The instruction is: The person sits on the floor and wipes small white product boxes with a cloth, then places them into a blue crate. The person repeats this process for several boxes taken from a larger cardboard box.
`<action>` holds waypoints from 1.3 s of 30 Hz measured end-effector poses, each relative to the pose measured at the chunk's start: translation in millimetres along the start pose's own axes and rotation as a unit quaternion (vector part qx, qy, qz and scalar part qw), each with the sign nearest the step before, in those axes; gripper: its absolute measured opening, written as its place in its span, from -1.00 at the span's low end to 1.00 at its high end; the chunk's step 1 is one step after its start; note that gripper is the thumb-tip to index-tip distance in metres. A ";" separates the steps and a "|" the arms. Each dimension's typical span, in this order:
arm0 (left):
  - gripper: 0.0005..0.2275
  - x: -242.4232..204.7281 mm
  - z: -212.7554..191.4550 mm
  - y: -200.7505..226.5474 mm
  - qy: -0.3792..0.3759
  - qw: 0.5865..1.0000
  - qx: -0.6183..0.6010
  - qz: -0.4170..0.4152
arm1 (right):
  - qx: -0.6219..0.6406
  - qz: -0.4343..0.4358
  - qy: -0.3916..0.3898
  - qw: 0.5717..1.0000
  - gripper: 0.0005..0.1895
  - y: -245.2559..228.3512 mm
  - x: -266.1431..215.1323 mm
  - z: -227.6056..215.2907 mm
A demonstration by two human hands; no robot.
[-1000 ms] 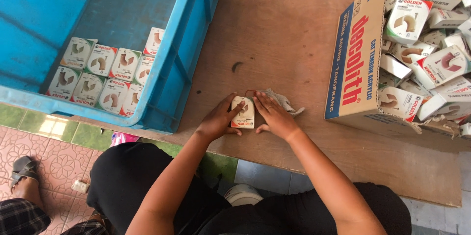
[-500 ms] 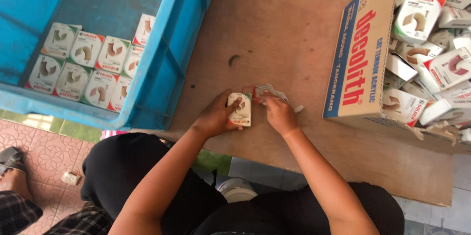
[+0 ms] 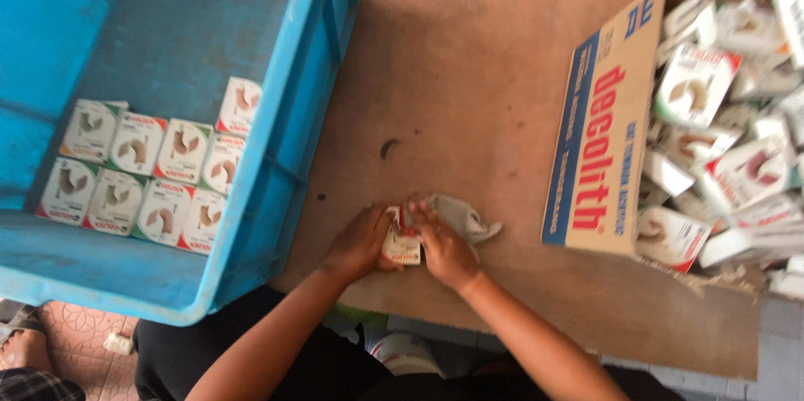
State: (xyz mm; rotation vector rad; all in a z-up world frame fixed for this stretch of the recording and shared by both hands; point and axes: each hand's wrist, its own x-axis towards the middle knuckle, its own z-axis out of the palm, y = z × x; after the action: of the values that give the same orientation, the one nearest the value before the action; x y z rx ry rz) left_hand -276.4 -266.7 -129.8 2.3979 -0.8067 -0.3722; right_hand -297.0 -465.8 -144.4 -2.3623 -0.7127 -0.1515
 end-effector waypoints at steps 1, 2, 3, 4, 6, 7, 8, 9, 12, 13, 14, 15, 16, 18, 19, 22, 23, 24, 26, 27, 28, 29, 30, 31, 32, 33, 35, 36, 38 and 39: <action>-0.24 1.7 1.5 -1.0 0.006 1.000 0.004 0.001 | -0.003 -0.006 0.003 1.000 -0.49 0.1 -0.1 -2.2; -0.23 0.5 4.9 -2.8 0.016 1.000 0.007 0.016 | -0.014 -0.030 0.012 0.999 -0.56 -2.3 -4.4 -1.0; -0.22 -1.1 10.7 -5.4 0.025 0.999 0.011 0.031 | -0.025 -0.053 0.021 0.998 -0.60 -3.7 -10.4 2.1; -0.22 -1.8 9.7 -4.9 0.021 0.999 0.011 0.030 | -0.024 -0.050 0.021 0.998 -0.60 -6.2 -16.1 3.7; -0.23 -1.7 10.1 -6.2 0.050 0.995 0.059 0.058 | -0.031 -0.113 0.042 0.992 -0.69 -8.2 -26.8 9.1; -0.23 -3.4 10.3 -6.1 0.051 0.995 0.059 0.058 | -0.032 -0.114 0.042 0.992 -0.69 -10.1 -25.7 5.9; -0.23 -3.6 9.2 -6.5 0.040 0.996 0.045 0.060 | 0.021 -0.110 0.051 0.992 -0.74 -11.2 -22.8 2.3; -0.23 -3.7 7.3 -6.4 0.030 0.997 0.032 0.063 | 0.074 -0.107 0.061 0.990 -0.78 -12.7 -19.5 -2.1; -0.13 -7.6 -1.6 6.8 0.030 0.997 0.036 0.055 | -0.075 -0.048 0.028 0.996 -0.53 28.5 -15.9 20.7; -0.13 -5.9 -3.8 4.2 0.027 0.997 0.036 0.056 | -0.075 -0.045 0.029 0.996 -0.53 24.1 -17.2 25.1; -0.14 -5.5 -4.2 3.1 0.017 0.998 0.041 0.052 | -0.010 -0.036 0.039 0.999 -0.56 18.9 -20.9 28.6; -0.14 -5.1 -5.4 1.7 0.007 0.998 0.046 0.049 | 0.055 -0.027 0.049 0.997 -0.60 13.2 -23.8 31.9; -0.14 -3.4 -1.0 1.8 0.010 0.998 0.048 0.049 | 0.054 -0.031 0.051 0.997 -0.60 1.8 -29.5 24.7; -0.22 -2.0 6.3 1.7 0.036 0.994 0.089 0.055 | -0.025 -0.097 0.021 0.995 -0.65 -22.2 -40.1 10.9; -0.22 -1.7 5.5 3.5 0.040 0.994 0.091 0.052 | -0.024 -0.102 0.021 0.994 -0.65 -16.8 -38.8 8.4; -0.24 -4.0 -1.8 8.0 0.038 0.995 0.078 0.055 | 0.010 -0.144 0.013 0.989 -0.72 2.2 -30.3 12.1; -0.22 -6.2 -7.2 11.5 0.018 0.998 0.056 0.037 | -0.025 -0.084 0.008 0.996 -0.60 10.4 -25.9 17.3; -0.19 -4.4 -14.1 14.5 0.001 0.999 0.035 0.022 | -0.063 -0.026 0.004 0.998 -0.44 21.4 -18.2 20.6; -0.24 -6.1 -20.4 17.9 -0.010 1.000 0.008 0.008 | -0.064 -0.029 0.020 0.997 -0.48 11.9 -21.6 28.3; -0.29 -5.7 -24.9 18.9 -0.023 1.000 -0.018 -0.003 | -0.066 -0.029 0.037 0.997 -0.52 7.4 -21.9 32.2; -0.29 -4.7 -20.3 14.3 -0.025 1.000 -0.017 -0.002 | -0.066 -0.028 0.038 0.997 -0.52 -3.9 -28.3 30.2; -0.28 -4.0 -15.9 9.4 -0.029 0.999 -0.013 -0.003 | -0.082 -0.051 0.023 0.995 -0.51 -15.4 -34.5 28.5; -0.26 -2.9 -11.3 4.7 -0.032 0.999 -0.010 -0.004 | -0.099 -0.076 0.006 0.992 -0.50 -26.4 -40.2 25.9; -0.26 -2.4 -12.5 5.6 -0.032 0.999 -0.011 -0.004 | -0.099 -0.076 0.006 0.992 -0.50 -22.9 -40.4 23.8; -0.22 -1.8 -13.8 6.3 -0.032 0.999 -0.009 -0.006 | -0.080 -0.088 0.000 0.993 -0.57 -19.5 -40.6 21.8; -0.18 -1.2 -14.9 7.0 -0.033 0.999 -0.007 -0.008 | -0.061 -0.100 -0.006 0.993 -0.63 -16.0 -40.9 20.0; -0.12 -0.9 -25.3 14.2 -0.051 0.998 -0.008 -0.021 | -0.061 -0.055 -0.007 0.997 -0.58 -8.3 -23.8 17.0; -0.06 -1.9 -28.8 18.8 -0.070 0.997 -0.010 -0.034 | -0.061 -0.009 -0.009 0.998 -0.52 -5.3 -17.7 15.4; -0.04 -2.2 -38.7 30.0 -0.078 0.995 -0.025 -0.048 | -0.095 -0.010 -0.001 0.995 -0.51 -4.8 -25.4 30.2; -0.03 -2.0 -44.8 35.2 -0.084 0.994 -0.037 -0.062 | -0.130 -0.014 0.010 0.991 -0.51 -4.4 -27.9 37.4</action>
State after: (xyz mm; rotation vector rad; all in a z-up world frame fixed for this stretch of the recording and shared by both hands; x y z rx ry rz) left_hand -275.2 -269.0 -72.9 2.3770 -0.7059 -0.6503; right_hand -325.6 -452.4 -178.9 -2.5947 -0.7553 -0.2955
